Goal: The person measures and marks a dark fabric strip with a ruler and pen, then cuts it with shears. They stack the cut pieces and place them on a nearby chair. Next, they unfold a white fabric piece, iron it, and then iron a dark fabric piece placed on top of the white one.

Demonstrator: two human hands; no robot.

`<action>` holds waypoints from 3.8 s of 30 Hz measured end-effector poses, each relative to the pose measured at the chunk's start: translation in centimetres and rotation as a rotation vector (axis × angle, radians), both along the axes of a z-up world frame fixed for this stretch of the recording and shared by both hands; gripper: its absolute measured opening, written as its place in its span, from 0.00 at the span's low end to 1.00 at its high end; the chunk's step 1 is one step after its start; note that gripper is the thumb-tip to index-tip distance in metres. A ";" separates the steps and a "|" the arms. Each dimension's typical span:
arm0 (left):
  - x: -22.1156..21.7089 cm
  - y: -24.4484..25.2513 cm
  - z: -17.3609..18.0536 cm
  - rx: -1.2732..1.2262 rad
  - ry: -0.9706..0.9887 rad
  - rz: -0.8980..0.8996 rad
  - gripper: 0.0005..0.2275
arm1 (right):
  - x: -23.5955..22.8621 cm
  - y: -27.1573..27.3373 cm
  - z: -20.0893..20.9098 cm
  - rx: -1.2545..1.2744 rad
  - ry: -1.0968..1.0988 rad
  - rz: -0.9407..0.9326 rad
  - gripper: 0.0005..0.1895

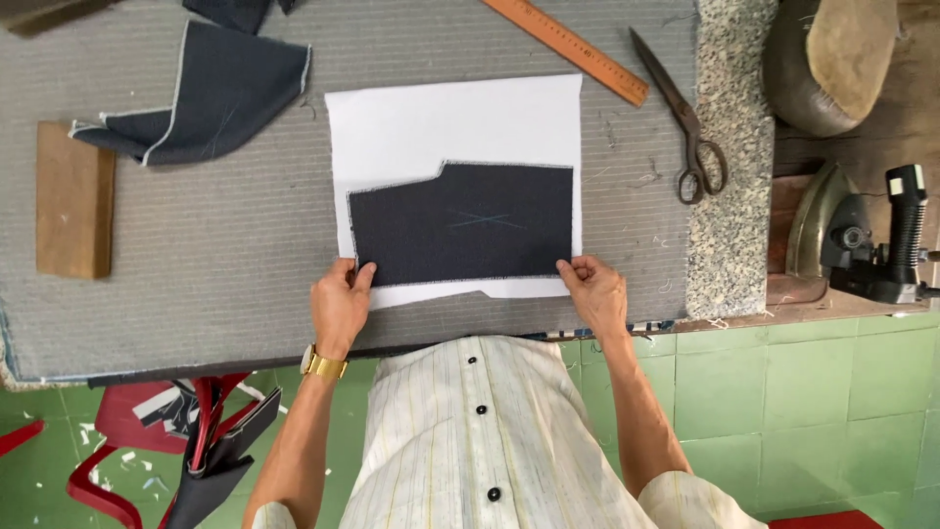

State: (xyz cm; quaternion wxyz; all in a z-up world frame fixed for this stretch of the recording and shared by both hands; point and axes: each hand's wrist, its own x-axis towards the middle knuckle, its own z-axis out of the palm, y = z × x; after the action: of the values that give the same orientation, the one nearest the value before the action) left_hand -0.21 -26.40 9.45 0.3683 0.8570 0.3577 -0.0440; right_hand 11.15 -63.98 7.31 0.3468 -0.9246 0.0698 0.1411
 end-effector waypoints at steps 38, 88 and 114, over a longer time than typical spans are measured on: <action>0.1 -0.7 1.1 0.016 -0.020 -0.033 0.10 | -0.2 -0.1 -0.6 0.038 -0.004 0.009 0.10; -0.9 0.3 1.9 0.552 -0.192 -0.054 0.17 | -0.3 -0.4 0.0 -0.195 -0.466 -0.003 0.14; 8.5 -2.2 -0.8 0.528 -0.200 -0.804 0.39 | 13.8 -7.4 5.2 -0.580 -0.582 0.250 0.23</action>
State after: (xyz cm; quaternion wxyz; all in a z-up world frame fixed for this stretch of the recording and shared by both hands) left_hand 8.29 -28.64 8.62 0.1247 0.9914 -0.0394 -0.0080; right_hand 24.94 -71.41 12.52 0.0578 -0.9865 -0.1067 -0.1104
